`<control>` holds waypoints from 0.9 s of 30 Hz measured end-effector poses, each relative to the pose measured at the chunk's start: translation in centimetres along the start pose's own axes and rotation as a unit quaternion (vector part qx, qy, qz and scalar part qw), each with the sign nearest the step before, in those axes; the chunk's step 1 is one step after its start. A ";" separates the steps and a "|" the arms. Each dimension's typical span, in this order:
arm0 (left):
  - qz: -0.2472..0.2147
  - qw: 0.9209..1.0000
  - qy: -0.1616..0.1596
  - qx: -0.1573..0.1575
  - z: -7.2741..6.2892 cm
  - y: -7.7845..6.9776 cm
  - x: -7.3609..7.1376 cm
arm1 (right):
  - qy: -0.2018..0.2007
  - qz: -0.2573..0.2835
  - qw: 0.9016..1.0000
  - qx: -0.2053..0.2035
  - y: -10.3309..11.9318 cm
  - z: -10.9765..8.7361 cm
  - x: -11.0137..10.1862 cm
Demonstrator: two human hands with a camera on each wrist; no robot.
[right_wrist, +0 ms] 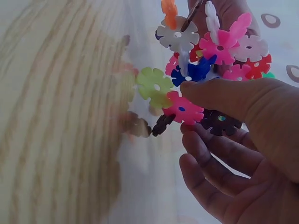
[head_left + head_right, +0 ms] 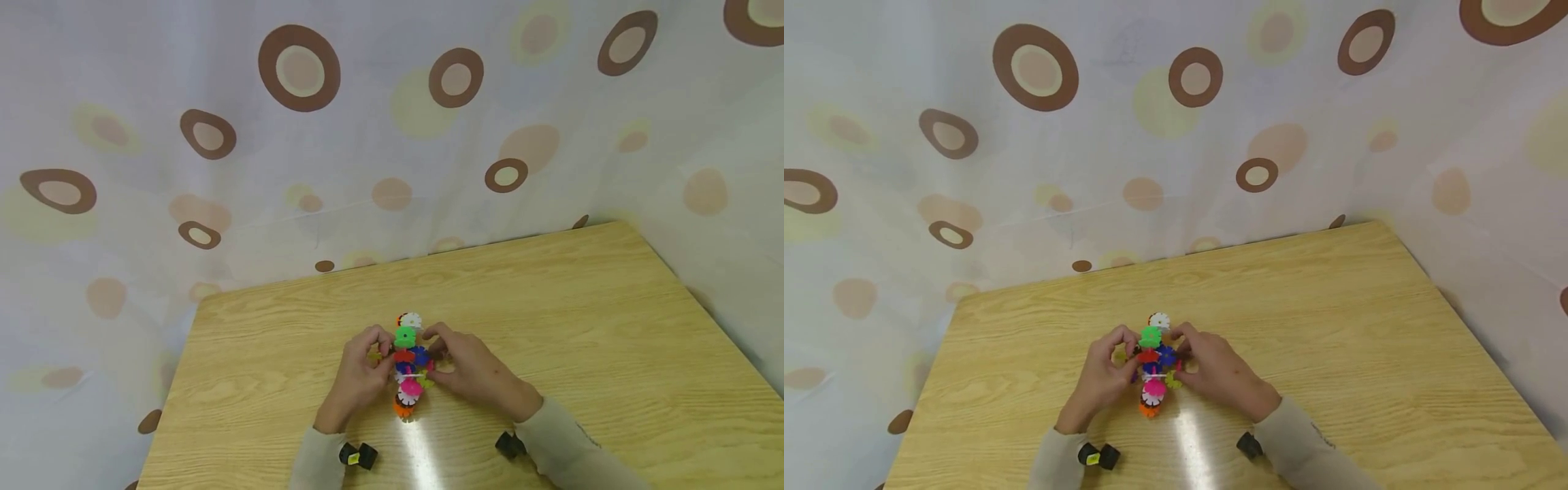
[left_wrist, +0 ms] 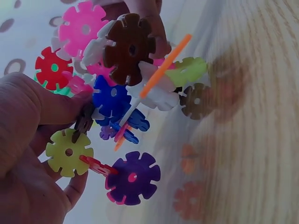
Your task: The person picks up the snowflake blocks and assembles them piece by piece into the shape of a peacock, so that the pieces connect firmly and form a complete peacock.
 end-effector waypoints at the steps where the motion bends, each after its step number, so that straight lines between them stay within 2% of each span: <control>1: 0.000 1.000 0.003 -0.002 0.0 0.0 0.0 | -0.001 0.006 1.000 -0.002 -0.1 0.0 0.0; 7: -0.012 1.000 0.011 -0.015 0.0 0.1 -0.4 | 0.005 0.038 0.999 0.007 -1.3 -0.1 0.6; 10: -0.032 0.999 0.016 -0.035 -0.1 0.7 -0.6 | 0.015 0.058 0.998 0.018 -2.2 -0.1 1.1; 13: -0.042 0.997 0.016 -0.058 -0.2 1.3 -0.7 | 0.005 0.075 0.997 0.015 -2.7 0.0 1.4; 18: -0.026 0.997 0.004 -0.075 -0.1 1.8 -1.1 | -0.017 0.090 0.996 -0.002 -2.8 0.1 1.0; 27: -0.014 0.996 -0.012 -0.091 0.0 1.6 -1.6 | 0.010 0.138 0.990 -0.012 -2.3 0.0 1.1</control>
Point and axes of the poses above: each hand's wrist, its own z-axis towards the middle knuckle, its own x-axis out of the palm, y = z × x, the point moved 9 cm from there along z, towards the middle knuckle, and after that the axes turned 9 degrees about -y, right-handed, at the moved point
